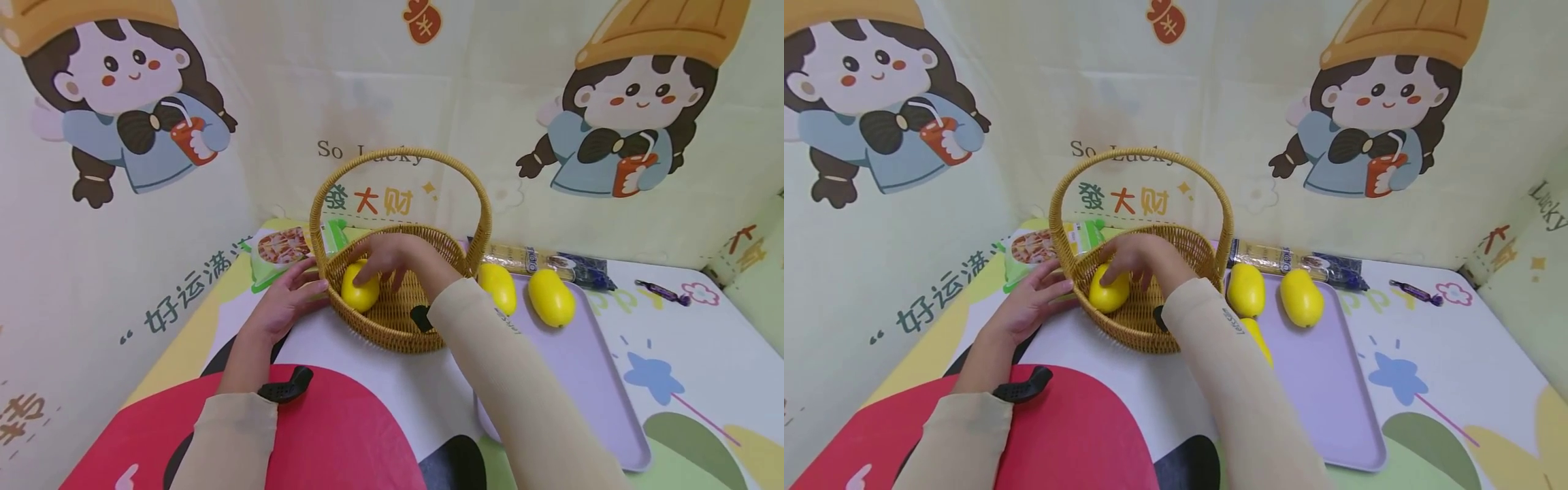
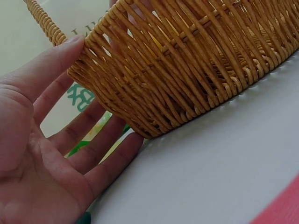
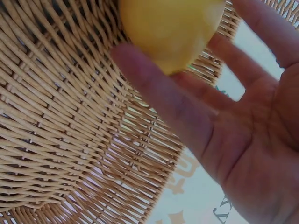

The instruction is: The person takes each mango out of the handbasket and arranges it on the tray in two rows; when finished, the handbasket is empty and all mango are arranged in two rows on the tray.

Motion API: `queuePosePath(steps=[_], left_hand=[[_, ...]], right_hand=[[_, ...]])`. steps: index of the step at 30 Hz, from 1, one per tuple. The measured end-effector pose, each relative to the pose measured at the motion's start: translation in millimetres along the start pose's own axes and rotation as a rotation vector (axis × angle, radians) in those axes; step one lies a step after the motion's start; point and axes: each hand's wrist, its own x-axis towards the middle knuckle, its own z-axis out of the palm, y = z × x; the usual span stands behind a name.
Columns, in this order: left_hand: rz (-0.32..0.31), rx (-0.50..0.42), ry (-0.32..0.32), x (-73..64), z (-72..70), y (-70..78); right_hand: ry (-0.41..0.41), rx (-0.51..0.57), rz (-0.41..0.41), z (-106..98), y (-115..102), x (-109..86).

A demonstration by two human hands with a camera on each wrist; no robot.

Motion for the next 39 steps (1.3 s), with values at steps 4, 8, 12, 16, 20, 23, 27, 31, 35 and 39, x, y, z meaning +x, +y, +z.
queuePosePath(steps=[4, 8, 12, 16, 20, 23, 27, 31, 35, 39], left_hand=[[0.003, 0.010, 0.001, 0.4, 0.5, 0.6], [0.005, 0.011, -0.001, -0.3, 0.8, 0.8], [0.007, 0.011, -0.011, -0.3, 2.8, 1.0], [0.009, 0.009, -0.018, 1.0, 4.2, 1.8], [0.009, 0.008, -0.020, 1.6, 4.7, 1.8], [0.008, 0.007, -0.019, 1.4, 4.3, 1.2], [0.009, 0.008, -0.018, 0.6, 3.7, 0.6], [0.012, 0.011, -0.019, -0.1, 3.6, 0.6], [0.008, 0.016, -0.018, -0.9, 3.4, 0.9], [0.005, 0.023, -0.018, -1.9, 2.0, 1.0]], right_hand=[[-0.060, -0.002, -0.035, 3, 1, 0.5], [-0.107, -0.014, -0.068, 6, -1, -0.7], [-0.111, -0.022, -0.077, 6, 2, -2.8], [-0.091, 0.001, -0.082, 1, 5, -9.1], [-0.033, 0.014, -0.112, -8, 6, -20.8], [0.003, 0.006, -0.146, -13, 5, -31.3], [0.048, -0.022, -0.186, -18, 4, -46.3], [0.083, -0.054, -0.221, -22, 4, -60.2], [0.103, -0.061, -0.249, -27, 6, -72.8], [0.128, -0.050, -0.273, -30, 9, -85.5]])
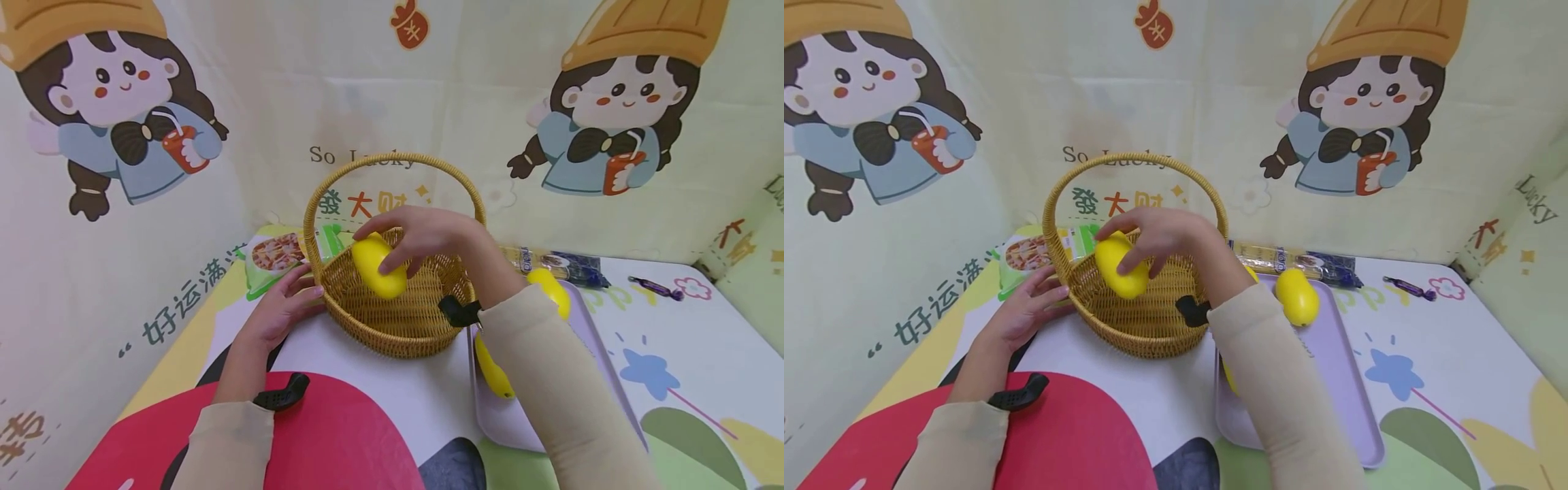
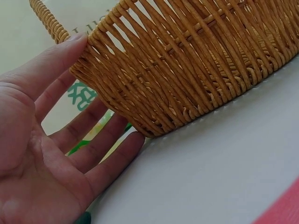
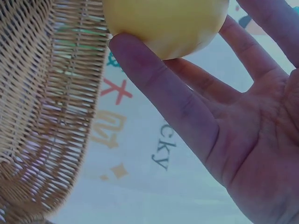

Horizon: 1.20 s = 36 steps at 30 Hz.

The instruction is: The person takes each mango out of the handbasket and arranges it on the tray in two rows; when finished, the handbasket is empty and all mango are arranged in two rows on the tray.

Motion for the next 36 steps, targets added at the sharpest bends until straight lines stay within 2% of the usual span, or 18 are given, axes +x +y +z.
queuePosePath(steps=[10, 17, 24, 33, 36], left_hand=[[0.019, -0.010, -0.016, -0.7, 0.7, 1.4], [0.010, -0.008, -0.013, -1.3, 0.5, 1.4], [0.017, -0.002, -0.017, -2.2, 0.5, 2.3], [0.013, -0.003, -0.024, -3.6, 0.4, 2.8], [0.011, -0.007, -0.023, -4.3, 0.1, 2.6]], right_hand=[[0.027, -0.051, -0.042, -2, 0, -40.6], [0.087, -0.105, -0.052, -2, 8, -71.7], [0.089, -0.143, -0.082, -3, 16, -99.1], [0.125, -0.139, -0.073, 0, 20, -143.3], [0.161, -0.179, -0.060, 2, 23, -159.3]])
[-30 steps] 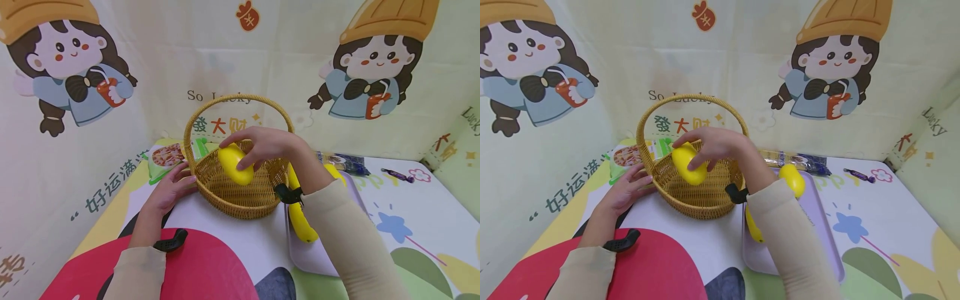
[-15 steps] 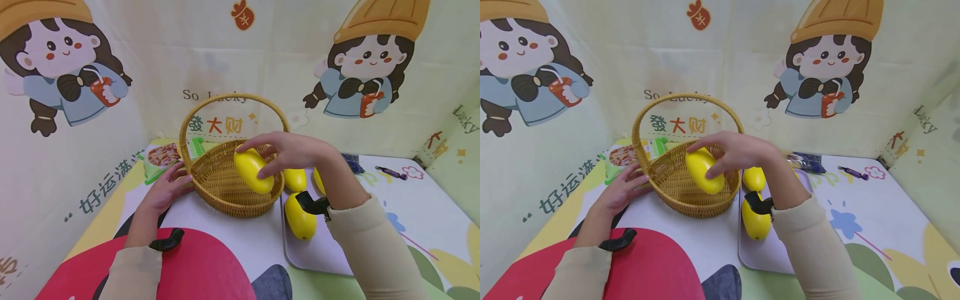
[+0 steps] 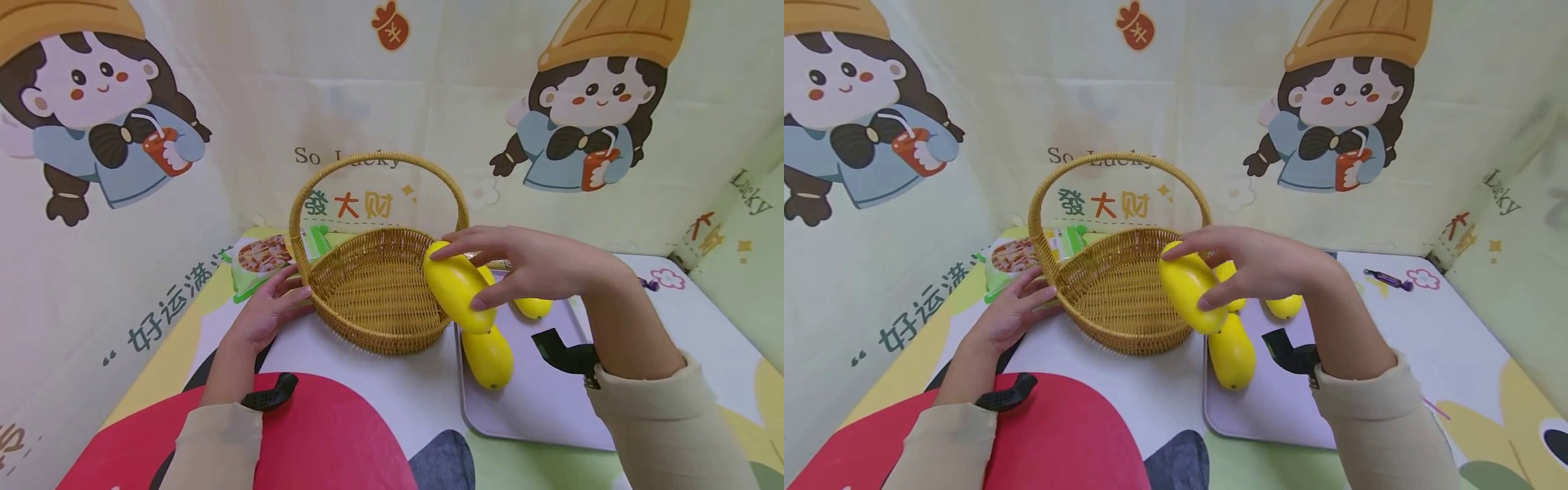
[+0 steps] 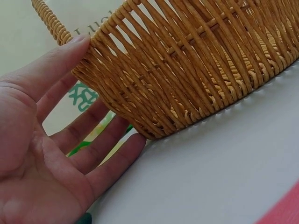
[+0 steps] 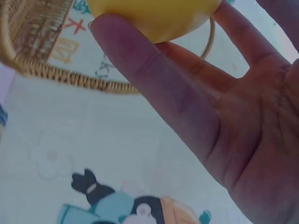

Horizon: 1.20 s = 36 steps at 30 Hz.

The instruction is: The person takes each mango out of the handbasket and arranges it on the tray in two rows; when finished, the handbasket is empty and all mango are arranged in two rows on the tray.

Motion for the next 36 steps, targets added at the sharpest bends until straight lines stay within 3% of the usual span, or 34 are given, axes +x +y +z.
queuePosePath(steps=[8, 18, 25, 36], left_hand=[[0.001, -0.008, 0.000, 0.9, 0.4, -0.1], [0.017, -0.001, -0.004, 3.5, 2.5, 3.8], [-0.010, 0.005, 0.011, 0.8, 2.5, 3.9], [-0.015, -0.011, 0.005, -0.9, 2.3, 4.4]], right_hand=[[0.099, -0.089, 0.025, -1, 26, -39.8], [0.178, -0.169, 0.237, 20, 85, -77.5], [0.115, -0.114, 0.304, 46, 111, -90.6], [0.040, -0.034, 0.371, 69, 124, -86.9]])
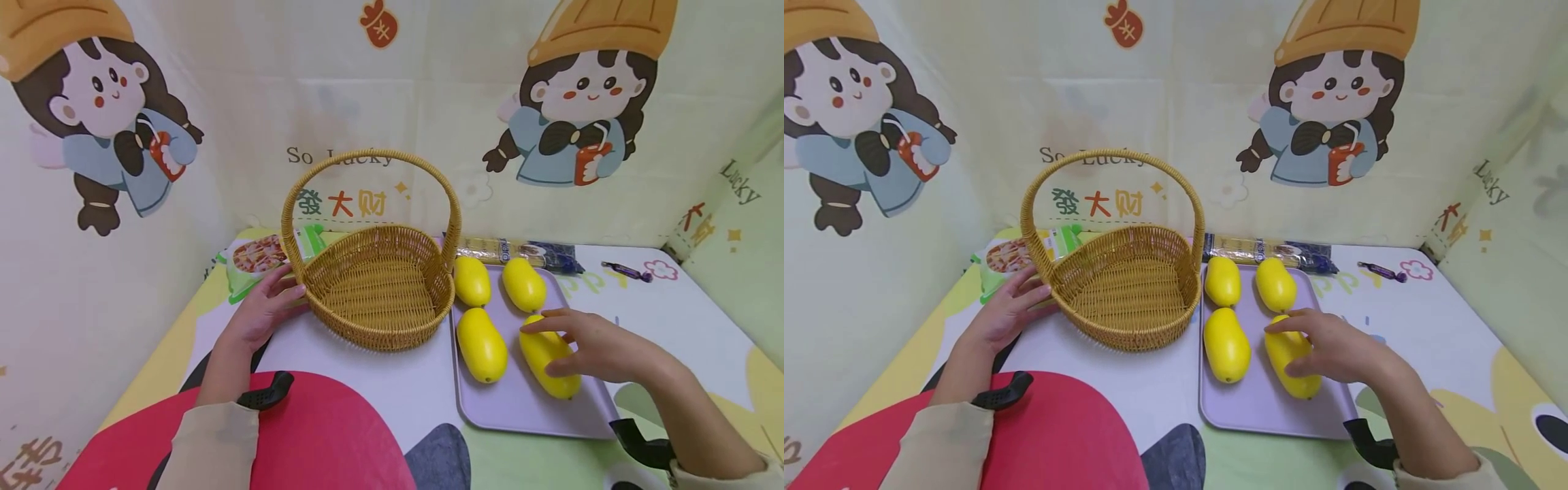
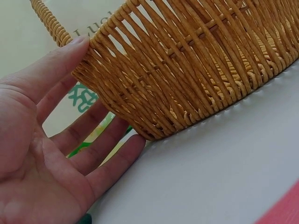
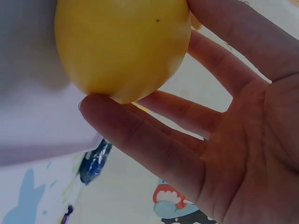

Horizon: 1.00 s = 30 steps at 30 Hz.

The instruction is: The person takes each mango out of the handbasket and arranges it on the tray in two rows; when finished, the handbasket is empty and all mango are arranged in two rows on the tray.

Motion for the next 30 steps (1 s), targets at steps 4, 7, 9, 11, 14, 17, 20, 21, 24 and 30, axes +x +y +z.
queuePosePath(steps=[4, 7, 9, 11, 14, 17, 20, 21, 24, 30], left_hand=[[-0.001, -0.003, -0.002, -0.9, 0.2, 0.0], [-0.002, -0.002, -0.002, -0.8, 0.4, 0.2], [0.004, -0.001, -0.001, -0.2, 0.5, 0.8], [0.008, 0.000, 0.003, 0.3, 0.5, 1.5], [0.004, 0.003, 0.008, -0.4, 1.0, 2.4], [-0.006, 0.009, 0.013, -1.6, 1.2, 2.8], [0.000, 0.011, 0.014, -2.5, 0.5, 2.3], [0.002, 0.009, 0.015, -2.7, 0.2, 1.9], [0.009, 0.005, 0.016, -3.1, 0.2, 1.1], [0.010, 0.039, 0.002, 0.3, 0.8, 6.2]], right_hand=[[0.009, -0.032, 0.015, 3, 0, 1.3], [0.025, -0.054, 0.012, 4, -1, 2.1], [0.031, -0.063, 0.013, 3, -2, 3.0], [0.023, -0.062, 0.024, 2, -3, 4.8], [-0.005, -0.059, 0.051, -1, -4, 8.1], [-0.024, -0.045, 0.067, -2, -5, 9.9], [-0.025, -0.040, 0.060, -2, -6, 10.6], [-0.024, -0.041, 0.054, -2, -5, 10.7], [-0.025, -0.055, 0.051, -3, -4, 10.6], [-0.014, -0.058, 0.102, -11, -2, 5.6]])
